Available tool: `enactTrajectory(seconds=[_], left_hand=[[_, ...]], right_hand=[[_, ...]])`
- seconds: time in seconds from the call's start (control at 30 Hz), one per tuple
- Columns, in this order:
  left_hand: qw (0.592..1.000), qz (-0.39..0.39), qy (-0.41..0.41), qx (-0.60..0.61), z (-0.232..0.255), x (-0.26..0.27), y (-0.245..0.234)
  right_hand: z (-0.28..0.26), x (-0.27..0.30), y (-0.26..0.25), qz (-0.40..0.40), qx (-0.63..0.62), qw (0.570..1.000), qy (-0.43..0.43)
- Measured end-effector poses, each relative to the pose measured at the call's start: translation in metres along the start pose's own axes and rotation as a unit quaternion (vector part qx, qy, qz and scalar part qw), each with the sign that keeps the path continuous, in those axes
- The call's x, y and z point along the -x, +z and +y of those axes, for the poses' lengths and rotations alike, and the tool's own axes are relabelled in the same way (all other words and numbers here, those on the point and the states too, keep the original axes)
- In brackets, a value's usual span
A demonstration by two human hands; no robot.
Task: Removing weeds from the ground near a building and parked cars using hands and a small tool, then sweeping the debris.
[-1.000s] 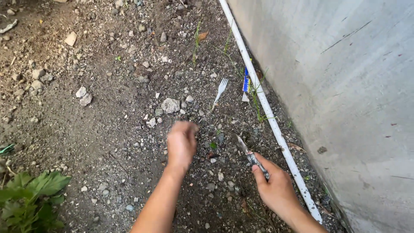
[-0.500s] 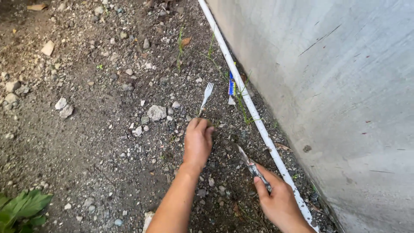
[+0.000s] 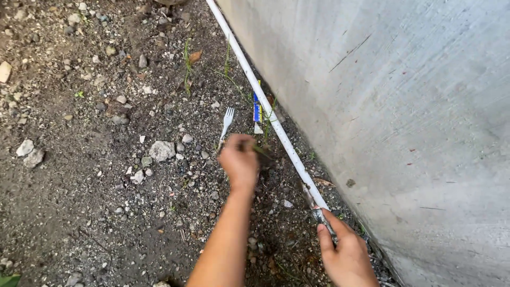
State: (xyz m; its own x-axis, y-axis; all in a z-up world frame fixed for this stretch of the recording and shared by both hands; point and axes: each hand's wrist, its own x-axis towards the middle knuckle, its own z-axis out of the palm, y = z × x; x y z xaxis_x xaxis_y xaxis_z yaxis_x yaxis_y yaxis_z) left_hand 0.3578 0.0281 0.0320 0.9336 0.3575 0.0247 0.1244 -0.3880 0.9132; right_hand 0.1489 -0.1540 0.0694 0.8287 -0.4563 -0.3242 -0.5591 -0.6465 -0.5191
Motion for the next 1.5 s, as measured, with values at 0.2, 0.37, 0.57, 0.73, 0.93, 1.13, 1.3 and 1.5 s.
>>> enactTrajectory(seconds=[0.2,0.37,0.57,0.73,0.93,1.13,1.3,1.5], left_hand=[[0.997,-0.058,-0.035,-0.044,0.020,-0.032,-0.085],[0.949,-0.135,0.192,-0.211,-0.027,-0.009,-0.052],[0.962,-0.106,0.141,-0.207,-0.020,-0.010,-0.061],[0.978,-0.097,0.098,-0.156,0.005,-0.016,-0.103],[0.928,-0.213,0.142,-0.271,-0.035,0.014,-0.092],[0.943,-0.110,0.169,-0.263,-0.031,0.003,-0.144],[0.958,-0.135,0.014,-0.254,0.001,0.017,-0.252],[0.775,0.023,-0.304,-0.554,-0.061,0.040,-0.425]], right_hand=[[-0.026,0.000,-0.019,-0.023,-0.006,0.997,0.072],[-0.016,-0.006,-0.001,0.002,-0.028,0.999,-0.024],[-0.025,-0.002,-0.001,-0.002,-0.007,0.998,-0.057],[-0.050,0.002,-0.012,-0.016,-0.017,0.998,-0.056],[-0.042,0.001,0.000,-0.077,-0.019,0.995,-0.052],[-0.077,0.008,-0.019,-0.168,0.001,0.985,0.039],[-0.070,0.001,0.000,-0.089,-0.005,0.996,-0.030],[-0.045,-0.012,0.036,0.027,-0.095,0.959,-0.265]])
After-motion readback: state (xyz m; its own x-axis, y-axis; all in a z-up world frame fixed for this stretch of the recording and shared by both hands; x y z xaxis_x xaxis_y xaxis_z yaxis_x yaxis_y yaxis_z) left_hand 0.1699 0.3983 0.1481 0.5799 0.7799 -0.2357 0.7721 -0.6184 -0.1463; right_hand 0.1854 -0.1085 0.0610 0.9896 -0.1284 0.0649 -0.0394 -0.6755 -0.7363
